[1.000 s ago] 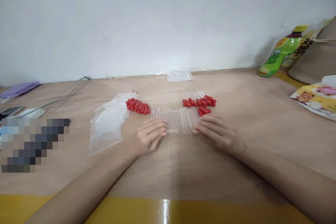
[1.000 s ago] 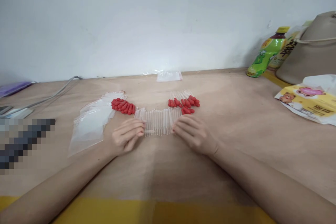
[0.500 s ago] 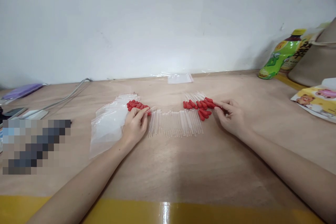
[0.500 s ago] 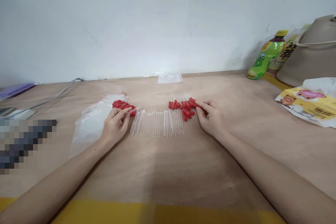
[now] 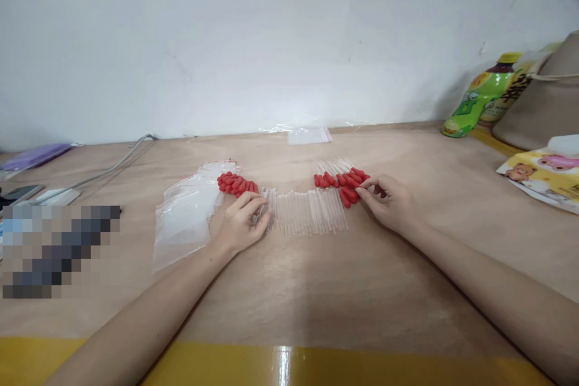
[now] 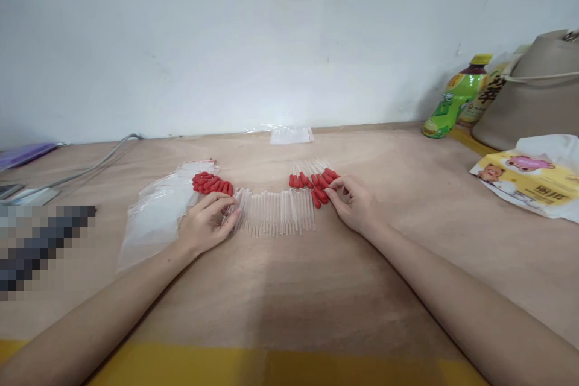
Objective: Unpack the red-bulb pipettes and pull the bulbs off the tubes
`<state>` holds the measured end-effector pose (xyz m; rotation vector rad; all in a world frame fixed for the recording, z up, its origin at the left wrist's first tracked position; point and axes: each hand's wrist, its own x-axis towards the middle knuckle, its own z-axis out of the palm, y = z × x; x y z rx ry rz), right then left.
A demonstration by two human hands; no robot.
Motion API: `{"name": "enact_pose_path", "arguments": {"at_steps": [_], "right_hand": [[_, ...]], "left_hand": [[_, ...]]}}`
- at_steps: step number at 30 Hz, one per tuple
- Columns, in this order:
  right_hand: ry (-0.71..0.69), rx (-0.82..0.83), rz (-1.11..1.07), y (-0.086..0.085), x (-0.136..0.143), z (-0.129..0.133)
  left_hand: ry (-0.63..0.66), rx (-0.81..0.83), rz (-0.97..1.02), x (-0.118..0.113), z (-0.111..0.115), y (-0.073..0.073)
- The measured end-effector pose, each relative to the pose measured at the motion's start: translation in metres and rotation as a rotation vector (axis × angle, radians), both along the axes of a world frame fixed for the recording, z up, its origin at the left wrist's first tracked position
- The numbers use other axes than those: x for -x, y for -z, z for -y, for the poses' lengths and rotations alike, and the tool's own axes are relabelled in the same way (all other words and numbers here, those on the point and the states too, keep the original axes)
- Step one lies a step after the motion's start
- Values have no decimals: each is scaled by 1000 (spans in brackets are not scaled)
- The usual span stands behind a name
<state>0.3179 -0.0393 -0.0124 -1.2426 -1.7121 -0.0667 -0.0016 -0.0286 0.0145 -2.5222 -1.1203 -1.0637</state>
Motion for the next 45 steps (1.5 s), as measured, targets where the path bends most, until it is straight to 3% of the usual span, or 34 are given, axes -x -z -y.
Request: {"name": "enact_pose_path", "arguments": {"at_steps": [7,12,16,20,24,31,36,45], "right_hand": [[7,-61,83,0,0,-2],[-18,-121,140,1,-2,-5],[43,-124,147,-1,-5,-5],[97,-81,188,-10,-7,-10],[134,-1,404,-25,-8,-16],[81,59,638,-39,-8,-26],[91,83,562,-35,-2,-26],[204,163,139,-34,10,-28]], "left_hand": [[50,47,-23,0,4,-3],[73,-5,-4,0,4,-4],[104,-34,-9,-2,3,-5],[147,-31,-17,-3,2,-6],[164,-15,-14,-3,2,-5],[164,-11,-24,-2,1,-4],[174,-9,-30,-3,-1,-4],[167,-5,-48,-5,2,-10]]}}
